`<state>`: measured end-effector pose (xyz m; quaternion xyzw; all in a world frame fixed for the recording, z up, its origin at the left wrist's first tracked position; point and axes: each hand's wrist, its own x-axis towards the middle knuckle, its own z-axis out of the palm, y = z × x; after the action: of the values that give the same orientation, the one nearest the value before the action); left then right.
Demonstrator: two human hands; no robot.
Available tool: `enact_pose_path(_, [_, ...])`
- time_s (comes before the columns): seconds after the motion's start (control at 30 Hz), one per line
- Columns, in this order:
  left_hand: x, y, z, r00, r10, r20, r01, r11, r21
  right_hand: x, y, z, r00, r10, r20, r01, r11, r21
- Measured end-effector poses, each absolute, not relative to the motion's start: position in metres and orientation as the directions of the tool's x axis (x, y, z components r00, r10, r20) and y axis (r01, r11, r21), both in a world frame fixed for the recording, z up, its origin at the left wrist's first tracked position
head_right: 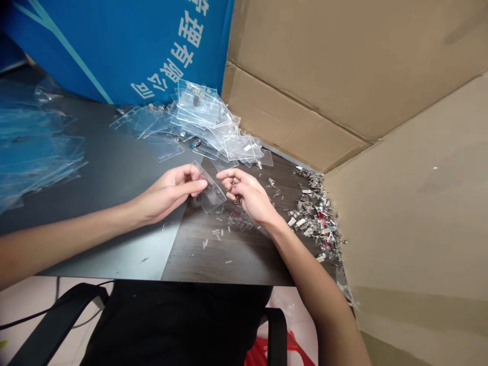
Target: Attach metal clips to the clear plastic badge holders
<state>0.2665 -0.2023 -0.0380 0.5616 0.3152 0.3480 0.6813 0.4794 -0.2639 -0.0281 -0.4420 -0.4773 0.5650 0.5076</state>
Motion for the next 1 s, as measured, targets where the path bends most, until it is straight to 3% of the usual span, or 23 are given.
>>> enact_pose_path(0.3, [0.267, -0.199, -0.042, 0.543, 0.84, 0.013, -0.11, 0.056, 0.992, 0.481, -0.265, -0.037, -0.153, 0.987, 0.049, -0.095, 0.034, -0.995])
enact_pose_path(0.47, [0.264, -0.201, -0.045, 0.571, 0.821, 0.01, 0.009, -0.018, 1.0, 0.479, -0.266, -0.037, -0.186, 0.982, 0.012, -0.054, 0.002, -0.999])
enact_pose_path(0.63, [0.261, -0.199, -0.053, 0.598, 0.796, 0.095, 0.026, -0.138, 0.99, 0.477, -0.265, -0.037, -0.133, 0.991, -0.014, 0.009, -0.013, -1.0])
enact_pose_path(1.0, [0.262, -0.204, -0.045, 0.627, 0.773, 0.102, 0.087, -0.199, 0.976, 0.478, -0.268, -0.029, -0.309, 0.951, 0.002, 0.047, 0.017, -0.999])
